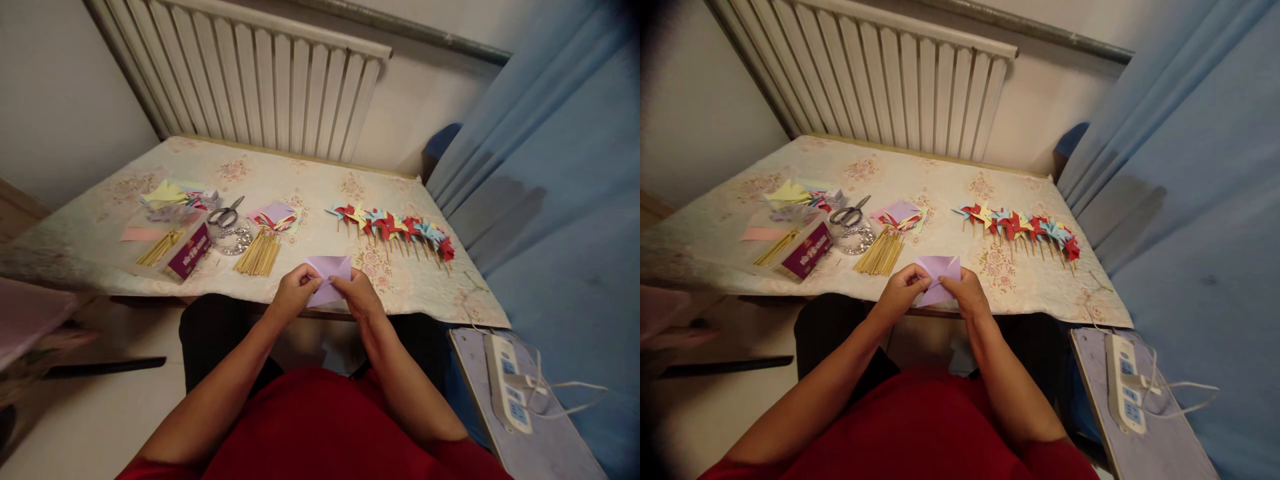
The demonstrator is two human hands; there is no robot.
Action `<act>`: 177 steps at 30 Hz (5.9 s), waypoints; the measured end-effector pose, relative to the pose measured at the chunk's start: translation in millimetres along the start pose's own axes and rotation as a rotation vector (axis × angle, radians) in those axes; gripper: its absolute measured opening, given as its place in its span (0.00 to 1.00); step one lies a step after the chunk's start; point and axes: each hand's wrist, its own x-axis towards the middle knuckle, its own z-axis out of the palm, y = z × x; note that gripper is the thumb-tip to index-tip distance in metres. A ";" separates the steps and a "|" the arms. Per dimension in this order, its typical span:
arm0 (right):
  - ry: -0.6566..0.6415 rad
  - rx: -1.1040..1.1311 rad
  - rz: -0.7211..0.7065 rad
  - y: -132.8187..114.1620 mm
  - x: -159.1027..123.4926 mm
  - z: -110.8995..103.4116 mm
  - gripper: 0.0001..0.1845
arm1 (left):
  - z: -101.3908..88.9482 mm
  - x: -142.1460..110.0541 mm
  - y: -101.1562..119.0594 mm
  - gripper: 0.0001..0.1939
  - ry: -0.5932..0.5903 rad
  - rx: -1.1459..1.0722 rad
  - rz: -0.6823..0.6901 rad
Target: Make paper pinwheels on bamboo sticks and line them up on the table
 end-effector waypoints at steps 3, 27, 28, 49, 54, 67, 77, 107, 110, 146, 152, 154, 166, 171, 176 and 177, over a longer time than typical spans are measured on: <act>0.001 0.032 0.019 -2.4 -1.3 1.9 0.17 | 2.8 1.3 1.4 0.08 0.019 0.001 -0.034; -0.110 0.138 0.051 -4.3 -5.2 4.8 0.18 | 8.6 2.4 -8.6 0.07 0.152 0.097 -0.008; -0.107 0.128 0.049 -4.1 -5.3 4.7 0.19 | 8.8 2.0 -7.7 0.07 0.156 0.104 -0.009; 0.084 -0.090 -0.013 5.9 0.3 5.3 0.15 | 15.5 -4.0 -14.9 0.32 0.193 -0.135 0.042; 0.082 -0.070 -0.003 8.4 0.8 5.3 0.15 | 13.3 -4.6 -16.6 0.33 0.151 -0.397 -0.132; 0.076 0.052 0.061 11.3 1.7 8.6 0.15 | 21.2 -1.4 -19.0 0.17 0.137 -0.372 -0.214; 0.043 0.095 0.070 10.6 -0.8 10.5 0.16 | 22.3 -1.7 -25.9 0.17 0.148 -0.378 -0.212; -0.038 -0.657 -0.606 -0.5 -29.2 -15.7 0.11 | 12.6 0.3 -21.3 0.20 0.106 -0.552 -0.221; -0.100 -0.659 -0.595 -2.3 -31.2 -15.8 0.11 | 12.7 0.2 -22.8 0.19 0.104 -0.521 -0.215; 0.054 -0.336 -0.091 0.5 -26.1 15.3 0.08 | 16.6 -2.4 -29.1 0.14 0.074 -0.440 -0.195; 0.093 -0.351 -0.049 -2.3 -26.3 17.8 0.05 | 16.0 -1.2 -28.1 0.15 0.070 -0.457 -0.214; 0.099 -0.363 -0.045 -3.1 -26.3 18.1 0.05 | 16.0 -0.6 -29.1 0.15 0.062 -0.462 -0.220; 0.110 -0.407 -0.021 -2.1 -23.0 17.7 0.05 | 16.1 1.6 -31.5 0.14 0.064 -0.502 -0.257; 0.103 -0.427 -0.029 1.9 -20.7 15.5 0.05 | 16.3 3.0 -37.1 0.14 0.065 -0.501 -0.259; 0.101 -0.445 -0.042 5.6 -19.4 14.4 0.06 | 18.0 3.2 -38.0 0.14 0.103 -0.431 -0.243; 0.097 -0.442 -0.047 6.3 -19.2 14.3 0.07 | 18.3 3.1 -37.3 0.14 0.111 -0.409 -0.240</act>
